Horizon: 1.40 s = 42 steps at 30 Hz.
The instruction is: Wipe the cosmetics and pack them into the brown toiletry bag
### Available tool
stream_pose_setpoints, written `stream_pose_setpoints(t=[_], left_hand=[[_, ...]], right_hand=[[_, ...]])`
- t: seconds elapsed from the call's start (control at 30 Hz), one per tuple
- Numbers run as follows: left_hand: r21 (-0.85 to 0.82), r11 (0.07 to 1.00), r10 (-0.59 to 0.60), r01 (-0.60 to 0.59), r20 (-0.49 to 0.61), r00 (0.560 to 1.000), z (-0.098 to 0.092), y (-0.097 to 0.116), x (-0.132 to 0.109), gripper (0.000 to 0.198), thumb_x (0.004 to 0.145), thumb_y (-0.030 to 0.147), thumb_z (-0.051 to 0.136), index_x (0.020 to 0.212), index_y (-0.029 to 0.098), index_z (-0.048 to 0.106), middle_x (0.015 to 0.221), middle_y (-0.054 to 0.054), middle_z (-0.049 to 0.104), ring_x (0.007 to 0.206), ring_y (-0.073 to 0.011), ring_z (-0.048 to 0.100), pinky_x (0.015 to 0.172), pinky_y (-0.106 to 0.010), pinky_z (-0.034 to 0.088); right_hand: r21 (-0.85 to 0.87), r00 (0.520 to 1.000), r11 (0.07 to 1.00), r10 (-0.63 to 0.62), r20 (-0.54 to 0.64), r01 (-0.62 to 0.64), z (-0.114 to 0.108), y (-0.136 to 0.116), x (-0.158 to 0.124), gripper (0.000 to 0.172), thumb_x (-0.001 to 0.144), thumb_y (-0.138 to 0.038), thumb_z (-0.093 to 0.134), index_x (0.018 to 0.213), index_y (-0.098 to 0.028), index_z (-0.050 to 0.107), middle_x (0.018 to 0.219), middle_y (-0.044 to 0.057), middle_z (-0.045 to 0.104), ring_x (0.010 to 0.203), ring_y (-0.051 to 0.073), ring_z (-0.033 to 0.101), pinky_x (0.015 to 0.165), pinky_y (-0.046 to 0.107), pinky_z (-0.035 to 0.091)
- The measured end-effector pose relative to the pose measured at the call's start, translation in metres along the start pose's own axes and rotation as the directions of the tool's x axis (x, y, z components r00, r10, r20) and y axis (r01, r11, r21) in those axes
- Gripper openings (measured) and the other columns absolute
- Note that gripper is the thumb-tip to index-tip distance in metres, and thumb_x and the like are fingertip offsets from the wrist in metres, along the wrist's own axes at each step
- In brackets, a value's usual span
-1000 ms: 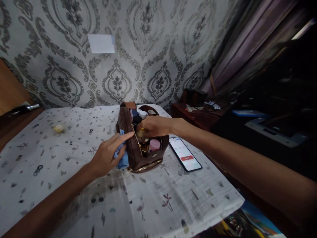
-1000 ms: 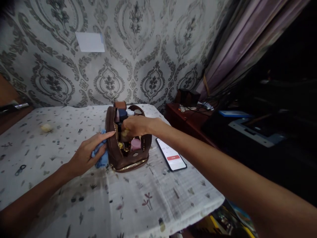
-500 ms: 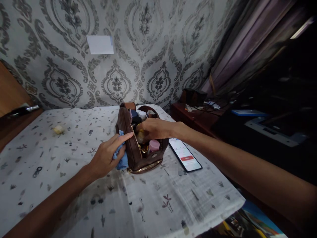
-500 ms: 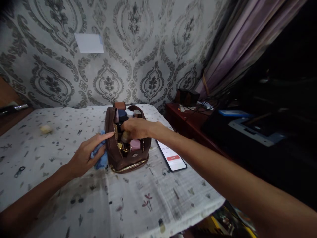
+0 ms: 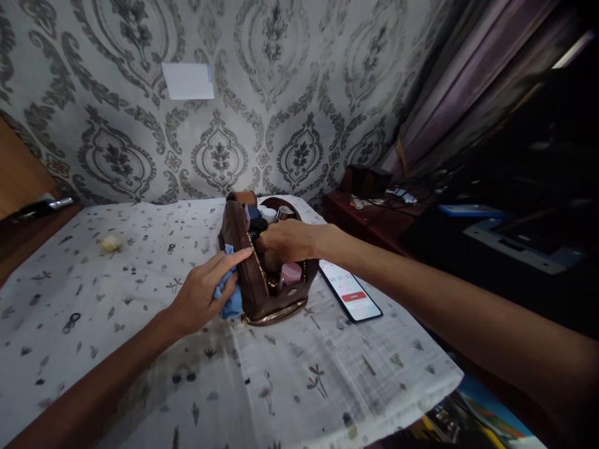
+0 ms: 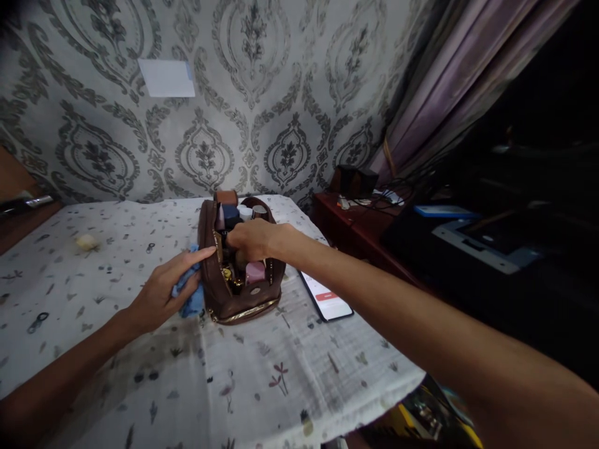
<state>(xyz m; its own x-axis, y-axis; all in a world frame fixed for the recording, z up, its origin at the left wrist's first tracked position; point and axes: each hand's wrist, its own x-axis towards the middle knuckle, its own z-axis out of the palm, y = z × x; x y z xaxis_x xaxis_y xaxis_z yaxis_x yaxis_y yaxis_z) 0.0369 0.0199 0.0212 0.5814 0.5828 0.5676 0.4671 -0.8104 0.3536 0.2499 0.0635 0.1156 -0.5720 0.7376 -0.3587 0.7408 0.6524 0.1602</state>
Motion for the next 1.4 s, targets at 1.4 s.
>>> stream_pose_setpoints(t=[1.4], left_hand=[[0.009, 1.000, -0.014, 0.013, 0.110, 0.994, -0.009, -0.003, 0.002, 0.047, 0.104, 0.028, 0.033, 0.150, 0.025, 0.039, 0.091, -0.003, 0.063, 0.069, -0.0123, 0.057, 0.066, -0.023, 0.049]], right_hand=[[0.739, 0.996, 0.670, -0.090, -0.013, 0.070, 0.034, -0.001, -0.050, 0.057, 0.092, -0.069, 0.045, 0.078, -0.016, 0.058, 0.064, -0.004, 0.047, 0.056, 0.011, 0.050, 0.053, 0.024, 0.041]])
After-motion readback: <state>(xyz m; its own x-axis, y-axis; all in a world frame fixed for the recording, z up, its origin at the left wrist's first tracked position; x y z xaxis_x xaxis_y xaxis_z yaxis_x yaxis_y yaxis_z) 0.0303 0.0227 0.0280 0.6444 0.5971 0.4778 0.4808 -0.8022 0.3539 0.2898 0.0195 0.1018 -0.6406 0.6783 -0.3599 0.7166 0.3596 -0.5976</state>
